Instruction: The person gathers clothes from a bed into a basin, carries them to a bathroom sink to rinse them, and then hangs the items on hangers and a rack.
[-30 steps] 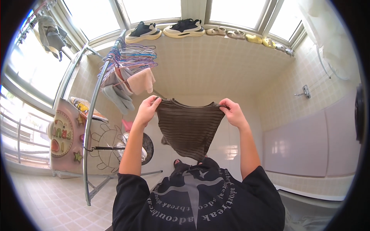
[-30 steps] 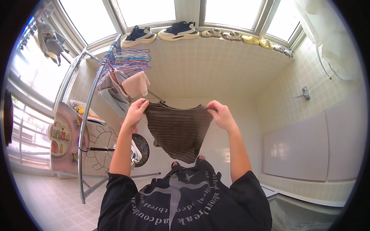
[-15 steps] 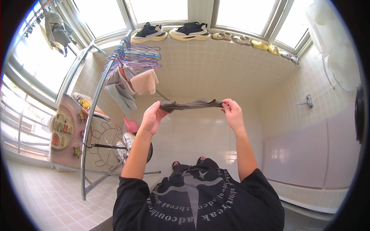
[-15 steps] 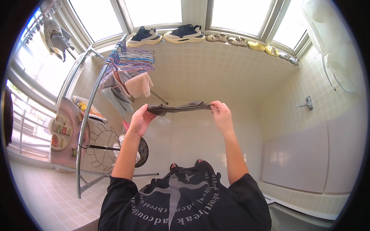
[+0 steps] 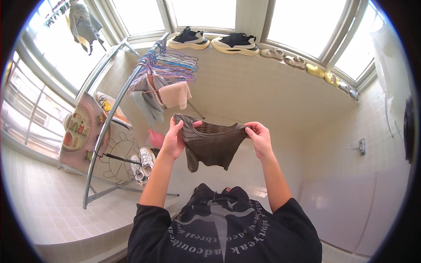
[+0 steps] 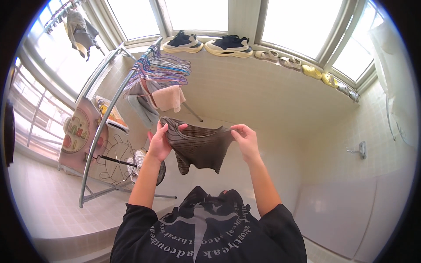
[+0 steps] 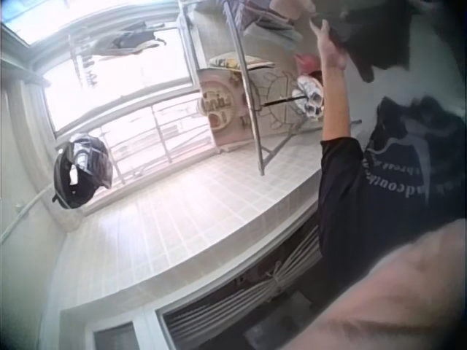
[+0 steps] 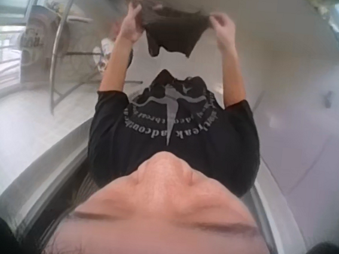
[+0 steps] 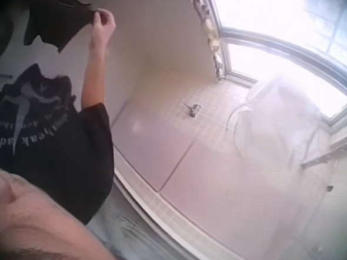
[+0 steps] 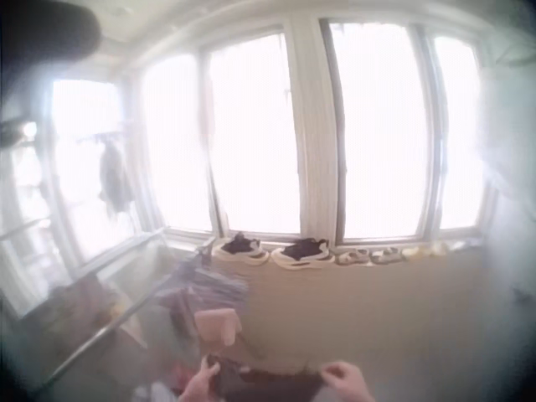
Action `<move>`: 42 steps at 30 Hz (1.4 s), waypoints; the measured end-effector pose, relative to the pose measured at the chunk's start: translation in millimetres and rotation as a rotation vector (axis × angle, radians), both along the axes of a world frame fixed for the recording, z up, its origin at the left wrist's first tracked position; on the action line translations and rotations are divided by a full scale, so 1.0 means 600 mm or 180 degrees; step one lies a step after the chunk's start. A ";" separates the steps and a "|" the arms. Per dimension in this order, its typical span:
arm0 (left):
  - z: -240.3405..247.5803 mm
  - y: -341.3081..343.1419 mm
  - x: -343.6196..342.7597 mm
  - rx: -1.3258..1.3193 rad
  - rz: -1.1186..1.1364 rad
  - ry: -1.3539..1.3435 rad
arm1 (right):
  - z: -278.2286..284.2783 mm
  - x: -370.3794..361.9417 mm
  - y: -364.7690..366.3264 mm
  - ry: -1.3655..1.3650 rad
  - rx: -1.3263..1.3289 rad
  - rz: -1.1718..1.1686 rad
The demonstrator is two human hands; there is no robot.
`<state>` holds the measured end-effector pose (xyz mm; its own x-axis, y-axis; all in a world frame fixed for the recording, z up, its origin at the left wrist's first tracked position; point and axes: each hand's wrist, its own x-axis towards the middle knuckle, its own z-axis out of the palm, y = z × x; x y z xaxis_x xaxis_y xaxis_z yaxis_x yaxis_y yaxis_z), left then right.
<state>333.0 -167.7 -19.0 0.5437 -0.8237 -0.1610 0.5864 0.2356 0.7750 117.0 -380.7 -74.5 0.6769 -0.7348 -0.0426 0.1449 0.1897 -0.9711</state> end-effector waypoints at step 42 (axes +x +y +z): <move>-0.018 0.056 0.313 0.0207 0.1675 -0.0765 | -0.022 0.714 -0.067 0.0746 -0.3962 0.1466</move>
<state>521.0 -134.4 -29.8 0.9048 -0.4251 -0.0236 0.2090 0.3953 0.8945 545.5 -420.8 -87.7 0.9395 -0.0794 0.3334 0.1152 -0.8430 -0.5254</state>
